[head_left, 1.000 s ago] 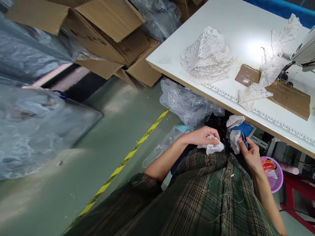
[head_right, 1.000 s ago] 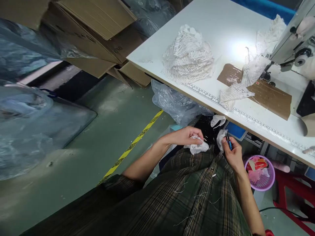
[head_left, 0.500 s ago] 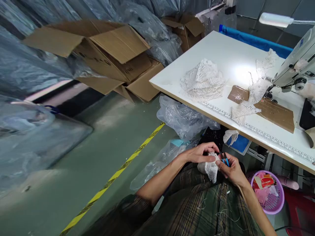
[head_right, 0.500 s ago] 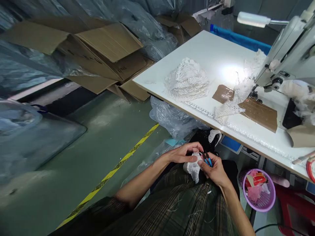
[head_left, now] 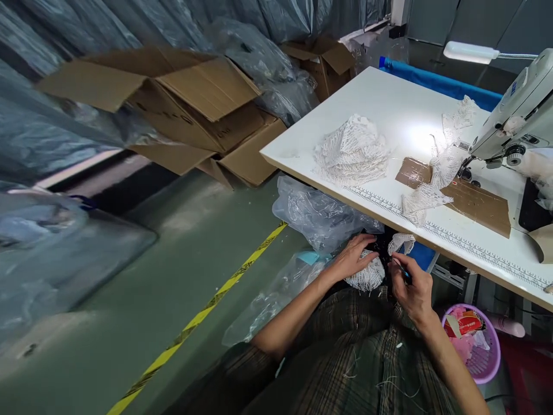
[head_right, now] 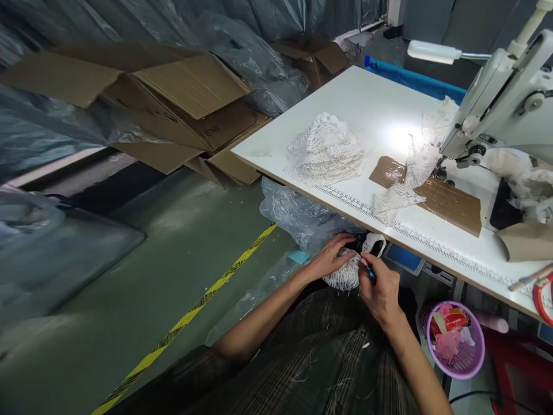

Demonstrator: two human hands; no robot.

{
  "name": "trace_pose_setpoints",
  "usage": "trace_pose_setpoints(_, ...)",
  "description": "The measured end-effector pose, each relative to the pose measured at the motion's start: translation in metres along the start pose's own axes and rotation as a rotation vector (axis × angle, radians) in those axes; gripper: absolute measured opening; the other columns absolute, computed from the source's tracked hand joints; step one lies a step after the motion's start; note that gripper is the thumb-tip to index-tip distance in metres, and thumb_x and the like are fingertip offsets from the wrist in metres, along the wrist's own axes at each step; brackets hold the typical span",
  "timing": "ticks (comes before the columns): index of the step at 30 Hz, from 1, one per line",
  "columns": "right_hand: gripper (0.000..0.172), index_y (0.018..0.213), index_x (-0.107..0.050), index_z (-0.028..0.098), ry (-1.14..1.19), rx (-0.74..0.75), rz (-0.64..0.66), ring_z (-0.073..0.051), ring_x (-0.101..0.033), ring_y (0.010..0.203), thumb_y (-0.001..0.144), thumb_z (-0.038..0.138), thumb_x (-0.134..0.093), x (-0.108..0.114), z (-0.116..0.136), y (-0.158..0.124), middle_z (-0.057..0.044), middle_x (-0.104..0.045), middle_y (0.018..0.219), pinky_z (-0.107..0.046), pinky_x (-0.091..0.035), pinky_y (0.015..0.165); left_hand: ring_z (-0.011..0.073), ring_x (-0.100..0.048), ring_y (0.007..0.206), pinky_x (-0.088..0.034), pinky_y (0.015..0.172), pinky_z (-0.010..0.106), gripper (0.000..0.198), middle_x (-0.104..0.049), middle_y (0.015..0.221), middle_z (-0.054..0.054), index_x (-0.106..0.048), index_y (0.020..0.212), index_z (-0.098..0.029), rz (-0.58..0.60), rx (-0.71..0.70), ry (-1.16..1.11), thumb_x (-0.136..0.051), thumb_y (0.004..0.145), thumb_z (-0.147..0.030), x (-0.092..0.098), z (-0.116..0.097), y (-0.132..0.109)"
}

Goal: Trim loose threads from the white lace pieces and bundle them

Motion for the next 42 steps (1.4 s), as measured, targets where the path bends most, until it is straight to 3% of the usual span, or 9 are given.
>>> trace_pose_setpoints(7,0.029,0.094,-0.072,0.020,-0.005,-0.110,-0.037,-0.018,-0.065,0.060,0.090,0.040,-0.052,0.018,0.008,0.015,-0.007,-0.073,0.074,-0.029,-0.051,0.060,0.0212,-0.067,0.098,-0.053,0.088,0.034,0.044,-0.071,0.108,0.011,-0.064,0.114,-0.013,0.031,0.144,-0.568,-0.065,0.087,-0.048,-0.003,-0.063,0.020)
trace_pose_setpoints(11,0.039,0.080,-0.072,0.018,-0.035,-0.258,-0.122,-0.013,-0.050,0.049,0.082,0.055,-0.062,0.030,0.015,0.026,-0.004,-0.067,0.065,-0.027,-0.043,0.052,0.0186,-0.063,0.082,-0.049,0.084,0.035,0.022,-0.069,0.083,0.007,-0.069,0.085,-0.017,-0.138,-0.061,-0.235,-0.064,0.087,-0.038,0.006,-0.096,0.009)
trace_pose_setpoints(15,0.041,0.074,-0.070,0.017,0.025,-0.379,-0.085,-0.013,-0.046,0.051,0.076,0.057,-0.064,0.029,0.016,0.033,-0.001,-0.060,0.059,-0.025,-0.040,0.051,0.0191,-0.061,0.079,-0.048,0.085,0.038,0.017,-0.066,0.080,0.007,-0.070,0.075,-0.020,-0.105,-0.358,0.013,-0.060,0.085,-0.028,0.015,-0.118,-0.006)
trace_pose_setpoints(20,0.028,0.071,-0.070,0.018,0.206,-0.279,0.164,-0.012,-0.047,0.052,0.081,0.042,-0.060,0.017,0.032,0.019,0.000,-0.060,0.059,-0.023,-0.039,0.049,0.0250,-0.060,0.101,-0.048,0.092,0.040,0.039,-0.064,0.108,0.014,-0.070,0.098,-0.017,-0.198,-0.249,-0.238,-0.059,0.085,-0.053,0.041,-0.106,-0.008)
trace_pose_setpoints(24,0.020,0.075,-0.073,0.019,0.289,-0.121,0.347,-0.011,-0.051,0.050,0.084,0.030,-0.059,0.010,0.051,-0.003,0.000,-0.064,0.059,-0.022,-0.043,0.052,0.0249,-0.062,0.089,-0.050,0.084,0.036,0.078,-0.067,0.095,0.013,-0.070,0.089,-0.013,0.278,-0.086,-0.565,-0.046,0.076,-0.086,0.033,-0.097,-0.010)
trace_pose_setpoints(27,0.020,0.080,-0.074,0.019,0.279,-0.129,0.311,-0.012,-0.055,0.052,0.085,0.030,-0.058,0.010,0.048,-0.011,0.000,-0.066,0.063,-0.023,-0.046,0.055,0.0191,-0.061,0.075,-0.049,0.071,0.029,0.070,-0.066,0.078,0.006,-0.065,0.073,-0.014,0.481,0.111,-0.710,-0.064,0.064,-0.083,0.022,-0.091,-0.022)
trace_pose_setpoints(30,0.025,0.081,-0.074,0.019,0.245,-0.228,0.276,-0.013,-0.053,0.054,0.086,0.038,-0.059,0.011,0.032,-0.013,-0.001,-0.066,0.064,-0.023,-0.043,0.053,0.0127,-0.057,0.069,-0.045,0.065,0.023,0.057,-0.063,0.075,0.002,-0.060,0.069,-0.013,0.364,0.252,-0.765,-0.082,0.059,-0.065,0.018,-0.083,-0.029)
trace_pose_setpoints(35,0.040,0.079,-0.071,0.018,0.246,-0.376,0.282,-0.013,-0.048,0.056,0.088,0.055,-0.056,0.006,0.001,-0.017,-0.001,-0.061,0.064,-0.023,-0.039,0.052,0.0086,-0.055,0.060,-0.045,0.057,0.020,0.058,-0.062,0.073,-0.002,-0.061,0.091,-0.015,0.187,0.480,-0.912,-0.090,0.055,-0.050,0.015,-0.067,-0.037)
trace_pose_setpoints(42,0.061,0.070,-0.062,0.019,0.199,-0.443,0.383,-0.014,-0.046,0.056,0.095,0.066,-0.033,-0.007,-0.017,-0.019,-0.001,-0.056,0.062,-0.027,-0.035,0.054,0.0125,-0.062,0.077,-0.049,0.067,0.021,0.046,-0.071,0.089,0.004,-0.074,0.094,-0.014,0.183,0.447,-0.718,-0.086,0.064,-0.047,0.021,-0.058,-0.040)
Point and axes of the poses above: each hand's wrist, its own y-axis towards the middle knuckle, its own x-axis out of the back of the hand, z = x × y, the point moved 4 cm from there along y, towards the middle knuckle
